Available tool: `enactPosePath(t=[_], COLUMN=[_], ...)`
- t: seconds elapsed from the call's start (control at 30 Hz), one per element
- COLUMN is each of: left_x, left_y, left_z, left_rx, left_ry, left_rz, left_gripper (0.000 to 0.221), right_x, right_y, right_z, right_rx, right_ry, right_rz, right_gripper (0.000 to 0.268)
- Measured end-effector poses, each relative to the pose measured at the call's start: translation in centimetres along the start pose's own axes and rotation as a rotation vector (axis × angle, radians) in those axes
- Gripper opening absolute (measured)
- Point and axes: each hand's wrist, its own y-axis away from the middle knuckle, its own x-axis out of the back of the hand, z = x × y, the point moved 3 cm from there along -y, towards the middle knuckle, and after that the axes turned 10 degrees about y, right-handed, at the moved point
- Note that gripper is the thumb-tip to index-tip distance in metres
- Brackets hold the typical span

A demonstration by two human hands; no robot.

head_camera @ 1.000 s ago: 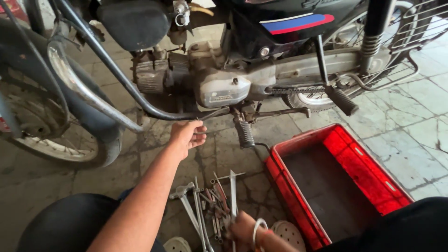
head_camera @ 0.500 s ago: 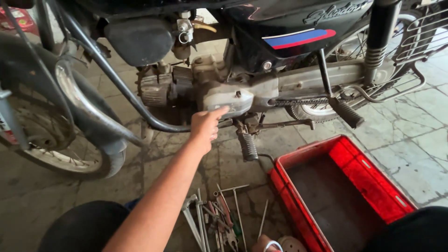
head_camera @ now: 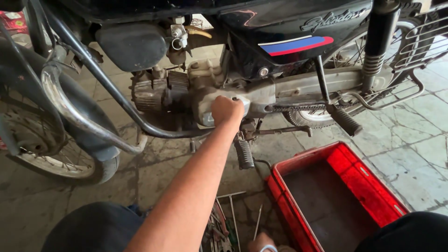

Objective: The person kneels beside a motorcycle and uses a T-handle socket wrench to loosen bolts on the engine crankcase. They then pull the round engine cover off by hand and place it into a red plastic crate, before picking up a rag from the floor.

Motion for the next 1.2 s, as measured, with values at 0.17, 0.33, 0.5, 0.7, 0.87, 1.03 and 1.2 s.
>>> enactPosePath(t=[0.17,0.33,0.5,0.7,0.87,1.03,1.2], left_x=[0.2,2.1,0.8,-2.9,-0.8,1.7,7.4], left_y=[0.7,2.8,1.8,0.4,4.8,3.3,0.3], left_z=[-3.3,-3.2,-2.7,-3.9,-3.1,-6.8,-9.7], left_rx=[-0.208,-0.251,0.188,0.047,-0.042,-0.015,0.256], left_ry=[0.026,0.179,0.404,0.400,0.294,0.538,0.974], left_rz=[-0.034,-0.164,-0.091,-0.035,-0.203,-0.007,-0.026], left_gripper=[0.040,0.040,0.052,0.028,0.028,0.022,0.013], right_x=[11.9,20.5,29.3,36.0,41.5,46.8,49.4], right_y=[6.9,10.5,15.2,16.7,18.7,15.9,9.8], right_z=[-4.0,-5.6,-11.0,-14.5,-18.2,-22.1,-24.9], right_rx=[-0.124,-0.185,0.037,0.269,0.368,0.633,0.861], right_ry=[-0.176,-0.627,-1.253,-1.501,-1.398,-0.849,-0.572], right_rz=[0.178,0.578,0.670,0.666,0.670,0.630,0.670], right_gripper=[0.048,0.046,0.023,0.013,0.012,0.029,0.072])
